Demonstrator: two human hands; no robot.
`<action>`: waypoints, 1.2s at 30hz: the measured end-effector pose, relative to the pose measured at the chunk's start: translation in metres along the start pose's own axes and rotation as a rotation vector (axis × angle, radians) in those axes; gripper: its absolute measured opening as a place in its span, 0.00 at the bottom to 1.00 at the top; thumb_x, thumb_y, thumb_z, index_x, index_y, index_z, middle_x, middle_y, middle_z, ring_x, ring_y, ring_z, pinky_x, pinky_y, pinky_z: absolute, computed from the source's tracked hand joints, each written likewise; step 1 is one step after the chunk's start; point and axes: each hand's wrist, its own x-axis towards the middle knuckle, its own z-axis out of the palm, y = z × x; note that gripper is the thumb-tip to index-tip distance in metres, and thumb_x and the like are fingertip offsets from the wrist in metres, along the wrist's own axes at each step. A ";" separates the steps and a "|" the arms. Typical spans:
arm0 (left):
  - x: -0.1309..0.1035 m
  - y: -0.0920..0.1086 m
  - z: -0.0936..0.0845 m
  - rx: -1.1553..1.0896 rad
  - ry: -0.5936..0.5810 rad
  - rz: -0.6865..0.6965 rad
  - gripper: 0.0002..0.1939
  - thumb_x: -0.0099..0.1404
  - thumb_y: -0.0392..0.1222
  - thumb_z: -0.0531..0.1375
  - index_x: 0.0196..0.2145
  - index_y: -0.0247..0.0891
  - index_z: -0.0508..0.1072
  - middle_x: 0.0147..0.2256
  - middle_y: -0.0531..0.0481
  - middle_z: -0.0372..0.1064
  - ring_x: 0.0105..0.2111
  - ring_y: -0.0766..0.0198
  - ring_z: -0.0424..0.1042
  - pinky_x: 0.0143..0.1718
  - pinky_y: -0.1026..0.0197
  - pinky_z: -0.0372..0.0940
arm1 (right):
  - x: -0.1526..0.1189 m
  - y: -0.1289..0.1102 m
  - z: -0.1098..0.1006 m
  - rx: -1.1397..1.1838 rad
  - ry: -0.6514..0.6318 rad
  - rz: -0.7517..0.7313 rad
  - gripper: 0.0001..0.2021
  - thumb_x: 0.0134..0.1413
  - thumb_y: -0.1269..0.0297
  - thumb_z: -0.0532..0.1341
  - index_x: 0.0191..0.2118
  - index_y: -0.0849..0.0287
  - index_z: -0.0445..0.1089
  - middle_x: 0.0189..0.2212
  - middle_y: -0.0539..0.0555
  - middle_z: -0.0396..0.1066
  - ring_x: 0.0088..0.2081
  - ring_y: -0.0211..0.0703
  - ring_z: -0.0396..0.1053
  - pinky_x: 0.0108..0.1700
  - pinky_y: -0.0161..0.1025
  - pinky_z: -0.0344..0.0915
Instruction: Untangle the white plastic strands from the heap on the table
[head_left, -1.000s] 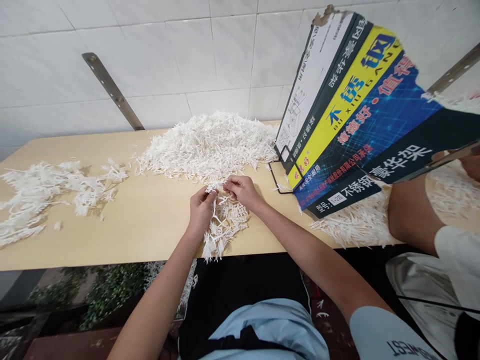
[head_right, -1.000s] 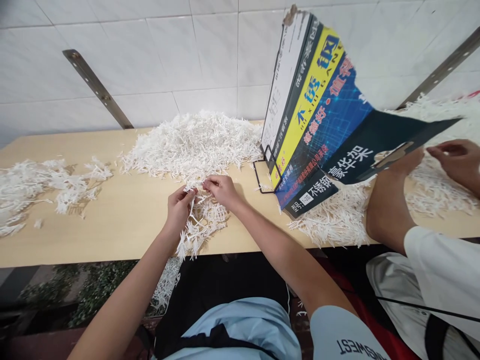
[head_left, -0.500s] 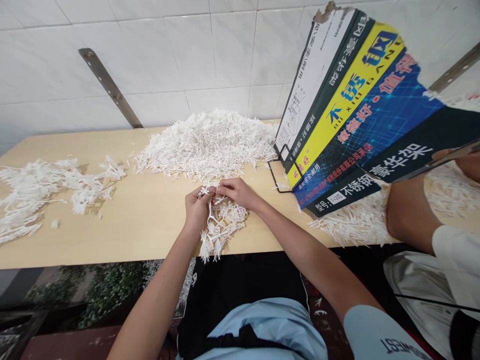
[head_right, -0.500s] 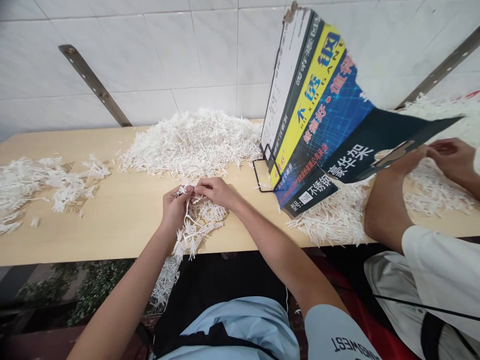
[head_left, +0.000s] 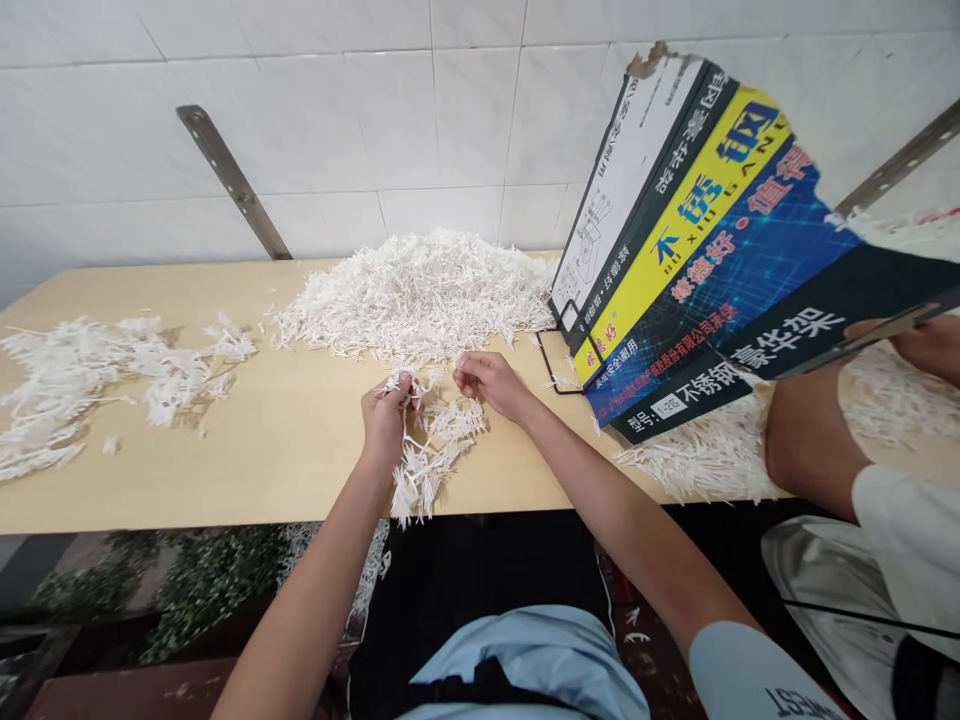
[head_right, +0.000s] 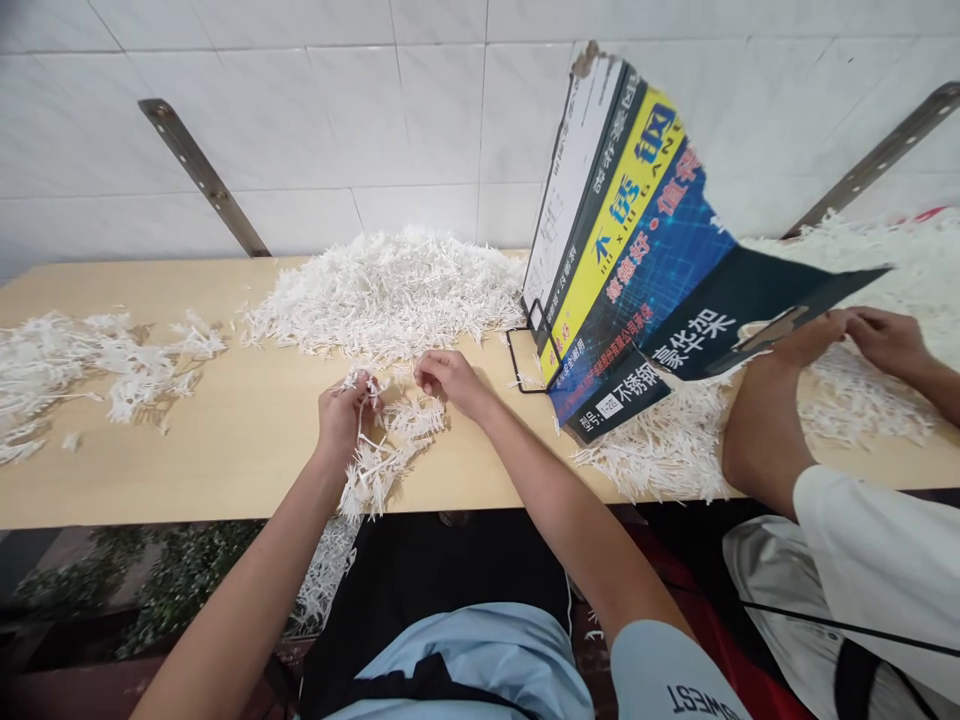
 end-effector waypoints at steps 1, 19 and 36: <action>-0.001 -0.001 0.000 0.028 -0.019 0.007 0.17 0.53 0.50 0.72 0.26 0.35 0.73 0.23 0.53 0.67 0.20 0.69 0.64 0.22 0.63 0.58 | 0.000 0.001 0.003 -0.087 0.070 0.006 0.14 0.54 0.53 0.67 0.31 0.59 0.70 0.23 0.49 0.69 0.21 0.34 0.63 0.23 0.33 0.60; -0.015 -0.003 0.008 0.439 -0.123 0.185 0.16 0.62 0.48 0.65 0.24 0.35 0.73 0.20 0.52 0.66 0.21 0.68 0.63 0.23 0.65 0.57 | -0.005 0.018 0.026 -0.400 0.289 -0.220 0.17 0.52 0.49 0.70 0.28 0.60 0.78 0.23 0.51 0.73 0.26 0.39 0.66 0.27 0.35 0.59; -0.011 -0.006 0.009 0.235 -0.043 0.064 0.17 0.57 0.50 0.69 0.24 0.34 0.73 0.21 0.52 0.67 0.20 0.69 0.63 0.23 0.65 0.58 | -0.004 0.006 0.023 -0.442 0.216 -0.332 0.16 0.62 0.57 0.63 0.53 0.55 0.75 0.53 0.57 0.74 0.40 0.41 0.73 0.40 0.38 0.70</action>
